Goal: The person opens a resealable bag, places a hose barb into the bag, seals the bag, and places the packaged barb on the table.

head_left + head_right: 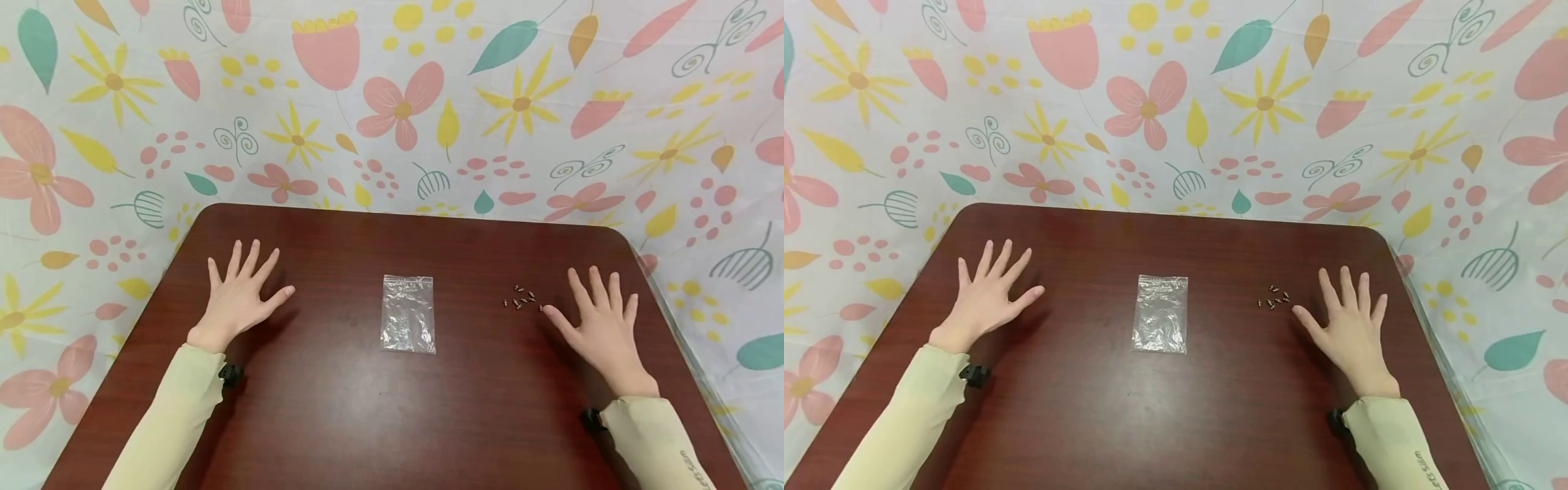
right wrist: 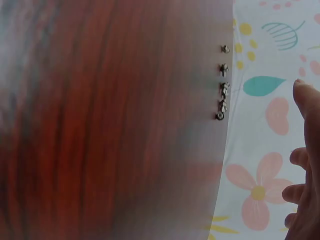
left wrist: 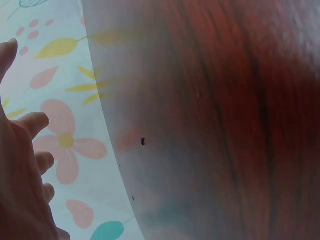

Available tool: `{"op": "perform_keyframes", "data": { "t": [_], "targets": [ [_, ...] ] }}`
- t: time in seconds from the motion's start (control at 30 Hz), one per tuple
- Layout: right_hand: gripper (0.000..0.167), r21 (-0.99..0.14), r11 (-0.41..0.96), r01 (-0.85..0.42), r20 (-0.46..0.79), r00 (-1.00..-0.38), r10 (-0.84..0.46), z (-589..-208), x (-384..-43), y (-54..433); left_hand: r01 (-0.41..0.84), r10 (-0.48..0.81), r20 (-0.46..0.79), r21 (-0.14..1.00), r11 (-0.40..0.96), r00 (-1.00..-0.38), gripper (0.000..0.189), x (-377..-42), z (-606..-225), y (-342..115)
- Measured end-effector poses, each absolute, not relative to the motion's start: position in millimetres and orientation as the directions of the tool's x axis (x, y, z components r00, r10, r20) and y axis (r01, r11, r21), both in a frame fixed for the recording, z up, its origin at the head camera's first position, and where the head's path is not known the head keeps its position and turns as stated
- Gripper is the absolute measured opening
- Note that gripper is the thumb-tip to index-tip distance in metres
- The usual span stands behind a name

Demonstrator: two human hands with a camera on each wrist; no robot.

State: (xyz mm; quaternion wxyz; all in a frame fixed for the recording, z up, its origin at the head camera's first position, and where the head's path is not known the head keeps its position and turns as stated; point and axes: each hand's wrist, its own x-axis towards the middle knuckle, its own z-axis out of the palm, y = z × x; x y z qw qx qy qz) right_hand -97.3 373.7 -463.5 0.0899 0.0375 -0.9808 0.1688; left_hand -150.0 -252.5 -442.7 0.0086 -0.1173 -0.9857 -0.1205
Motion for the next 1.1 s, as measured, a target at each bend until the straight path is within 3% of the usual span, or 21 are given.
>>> {"op": "perform_keyframes", "data": {
  "t": [0.53,1.1],
  "targets": [
    [0.079,-0.368,0.897,-0.244,0.262,-0.953,-0.152,-463,-97,335,0.265,0.266,0.025,0.226,0.938,-0.964,0.093,-141,-452,-234],
    [0.063,-0.398,0.837,-0.376,0.291,-0.917,-0.273,-462,-106,278,0.384,0.371,0.102,0.297,0.874,-0.923,0.092,-129,-457,-194]
  ]
}}
